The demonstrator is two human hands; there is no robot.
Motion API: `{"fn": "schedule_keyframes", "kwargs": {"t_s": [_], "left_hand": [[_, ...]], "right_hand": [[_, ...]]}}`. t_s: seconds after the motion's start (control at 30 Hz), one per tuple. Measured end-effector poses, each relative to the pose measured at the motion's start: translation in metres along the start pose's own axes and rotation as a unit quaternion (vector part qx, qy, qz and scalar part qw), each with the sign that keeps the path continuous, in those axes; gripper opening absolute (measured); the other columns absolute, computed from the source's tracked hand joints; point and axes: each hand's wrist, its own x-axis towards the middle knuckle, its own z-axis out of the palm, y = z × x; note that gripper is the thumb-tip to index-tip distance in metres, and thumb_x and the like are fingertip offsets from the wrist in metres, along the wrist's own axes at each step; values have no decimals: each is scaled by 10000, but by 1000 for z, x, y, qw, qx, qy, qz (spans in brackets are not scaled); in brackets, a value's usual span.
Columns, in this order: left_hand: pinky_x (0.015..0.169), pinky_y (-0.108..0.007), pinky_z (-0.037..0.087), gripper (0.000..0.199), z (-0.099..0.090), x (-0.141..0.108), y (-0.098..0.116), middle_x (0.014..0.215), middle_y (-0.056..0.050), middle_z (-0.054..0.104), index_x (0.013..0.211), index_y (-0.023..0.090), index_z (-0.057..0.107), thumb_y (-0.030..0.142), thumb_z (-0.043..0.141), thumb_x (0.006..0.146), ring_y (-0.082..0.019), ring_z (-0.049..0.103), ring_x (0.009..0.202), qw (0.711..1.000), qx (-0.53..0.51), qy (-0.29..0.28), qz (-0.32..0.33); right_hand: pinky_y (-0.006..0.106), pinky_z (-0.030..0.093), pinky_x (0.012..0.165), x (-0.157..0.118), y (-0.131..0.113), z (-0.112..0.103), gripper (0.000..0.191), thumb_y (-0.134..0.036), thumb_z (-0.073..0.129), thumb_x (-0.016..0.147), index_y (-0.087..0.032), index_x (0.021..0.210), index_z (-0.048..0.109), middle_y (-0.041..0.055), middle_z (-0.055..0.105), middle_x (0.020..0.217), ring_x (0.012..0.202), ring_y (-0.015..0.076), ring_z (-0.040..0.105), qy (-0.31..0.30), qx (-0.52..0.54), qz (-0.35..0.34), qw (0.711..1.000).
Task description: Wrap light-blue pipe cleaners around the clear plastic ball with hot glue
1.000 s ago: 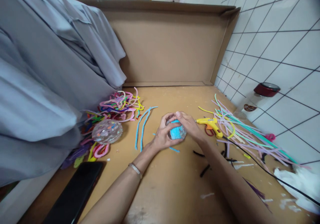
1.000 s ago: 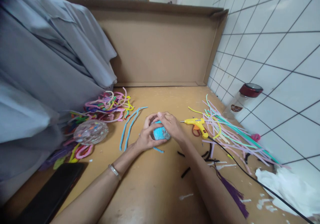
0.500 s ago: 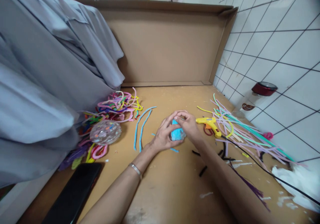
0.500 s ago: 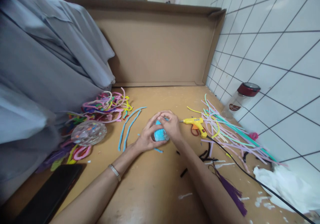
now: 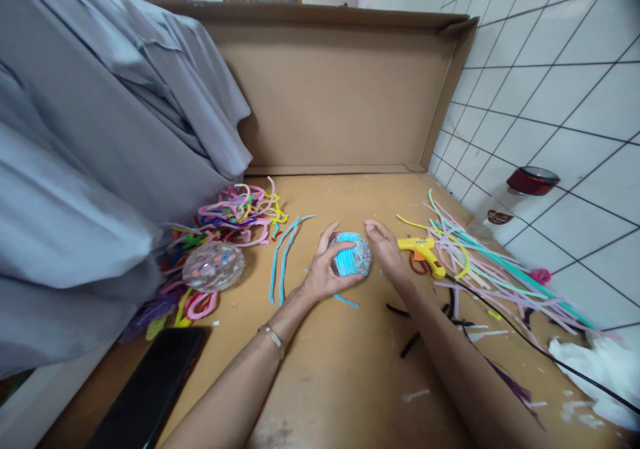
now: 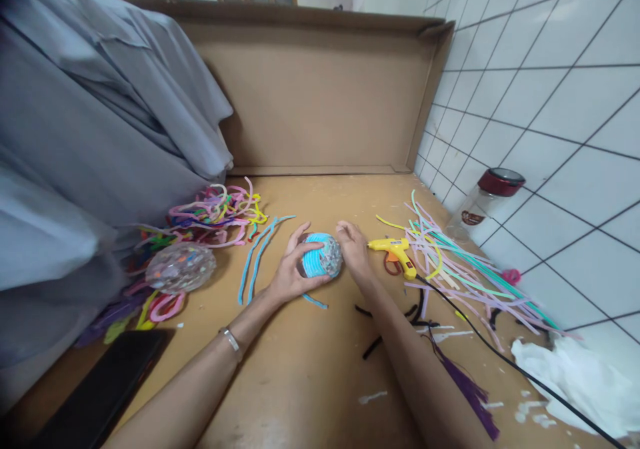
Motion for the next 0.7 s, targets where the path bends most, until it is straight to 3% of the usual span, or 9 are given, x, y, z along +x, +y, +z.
{"fn": "schedule_keyframes", "kwargs": {"t_s": [0.13,0.3,0.4,0.53,0.7], "left_hand": [[1098,-532,362,591,0,1,1,1504,-183,280,1144,194,612,367,848,629,-343,377,1379,1000,-6,6,-3],[1085,-537,373,607,-1,3,2,1464,-181,345,1153,201,601,347,853,620,-349,339,1402,999,-17,21,-22],[1084,-542,374,604,-1,3,1,1443,-170,377,1143,206,601,344,856,613,-345,338,1403,999,-19,26,-35],[1085,-537,375,618,0,2,0,1452,-174,356,1145,204,597,351,861,605,-337,361,1387,999,-20,30,-34],[1085,-538,374,624,1,2,-1,1447,-162,353,1138,212,609,356,868,589,-347,368,1378,999,-12,23,-38]], "right_hand": [[415,491,860,-4,-6,0,705,-728,288,842,-184,788,733,128,740,905,928,283,668,-81,-40,47,995],[426,460,938,-16,-33,1,739,-712,250,884,-186,866,769,131,742,989,1009,284,655,-75,-91,-46,992],[419,464,932,-19,-41,2,737,-710,250,888,-195,856,778,126,742,986,1012,279,655,-81,-94,-62,990],[421,471,952,-16,-35,2,750,-720,251,881,-183,895,775,128,749,998,1027,274,663,-95,-57,-31,993],[450,472,973,-6,-8,-1,781,-755,270,851,-159,908,770,150,743,1041,1064,300,663,-75,-54,40,995]]}}
